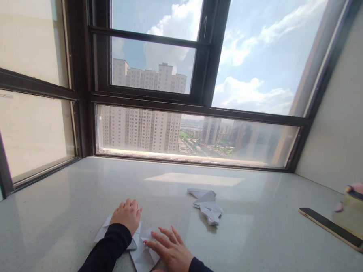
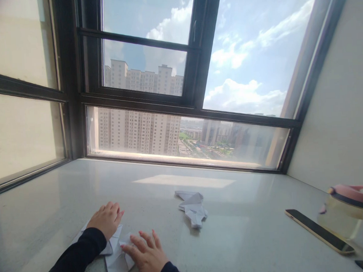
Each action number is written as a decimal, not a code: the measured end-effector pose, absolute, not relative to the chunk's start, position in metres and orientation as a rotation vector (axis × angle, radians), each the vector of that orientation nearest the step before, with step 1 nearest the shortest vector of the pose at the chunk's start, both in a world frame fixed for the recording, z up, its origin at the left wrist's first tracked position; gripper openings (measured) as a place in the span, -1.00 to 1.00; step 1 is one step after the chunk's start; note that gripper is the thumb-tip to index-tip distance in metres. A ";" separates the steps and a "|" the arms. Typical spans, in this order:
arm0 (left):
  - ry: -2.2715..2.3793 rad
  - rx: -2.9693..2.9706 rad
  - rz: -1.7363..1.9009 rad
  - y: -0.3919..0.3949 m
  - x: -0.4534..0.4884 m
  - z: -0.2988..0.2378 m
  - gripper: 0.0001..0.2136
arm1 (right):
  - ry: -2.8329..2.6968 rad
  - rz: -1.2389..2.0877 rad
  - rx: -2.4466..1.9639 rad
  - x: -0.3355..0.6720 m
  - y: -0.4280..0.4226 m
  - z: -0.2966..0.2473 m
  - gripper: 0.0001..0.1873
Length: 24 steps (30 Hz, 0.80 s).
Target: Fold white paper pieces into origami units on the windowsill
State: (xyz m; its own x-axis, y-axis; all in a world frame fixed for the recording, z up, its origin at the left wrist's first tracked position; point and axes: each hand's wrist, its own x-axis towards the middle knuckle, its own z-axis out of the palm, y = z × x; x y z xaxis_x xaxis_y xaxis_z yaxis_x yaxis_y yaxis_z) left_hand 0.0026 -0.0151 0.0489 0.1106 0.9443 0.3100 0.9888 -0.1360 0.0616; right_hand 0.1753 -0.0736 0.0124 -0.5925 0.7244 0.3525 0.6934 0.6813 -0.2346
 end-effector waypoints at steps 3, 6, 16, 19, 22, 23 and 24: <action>-2.108 -2.245 -0.391 -0.010 -0.010 0.052 -0.81 | -2.549 0.136 -1.098 0.174 -0.074 0.010 -0.38; -2.199 -2.287 -0.391 -0.004 -0.022 0.052 -0.76 | -2.475 0.056 -1.245 0.182 -0.070 0.018 -0.42; -2.075 -2.569 -0.257 -0.008 -0.021 0.042 -0.50 | -2.247 -0.224 -1.363 0.189 -0.062 0.023 -0.71; -2.029 -2.581 -0.295 -0.011 -0.011 0.048 -0.59 | -2.096 -0.150 -1.332 0.191 -0.062 0.025 -0.69; -1.995 -2.520 -0.679 -0.010 0.000 0.049 -0.66 | -1.830 0.069 -1.210 0.194 -0.062 0.028 -0.75; -1.979 -2.520 -0.857 -0.009 0.003 0.048 -0.67 | -1.741 0.131 -1.170 0.195 -0.061 0.029 -0.76; -1.954 -2.529 -1.046 -0.008 0.006 0.045 -0.68 | -1.659 0.188 -1.134 0.196 -0.060 0.029 -0.76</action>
State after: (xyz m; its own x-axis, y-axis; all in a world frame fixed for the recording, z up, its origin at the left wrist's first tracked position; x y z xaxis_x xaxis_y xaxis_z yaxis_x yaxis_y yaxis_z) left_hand 0.0062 -0.0076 0.0454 0.1418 0.9317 0.3344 0.7949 -0.3085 0.5225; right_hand 0.1961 -0.0604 0.0292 0.0195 0.7457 0.6660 0.5781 0.5351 -0.6160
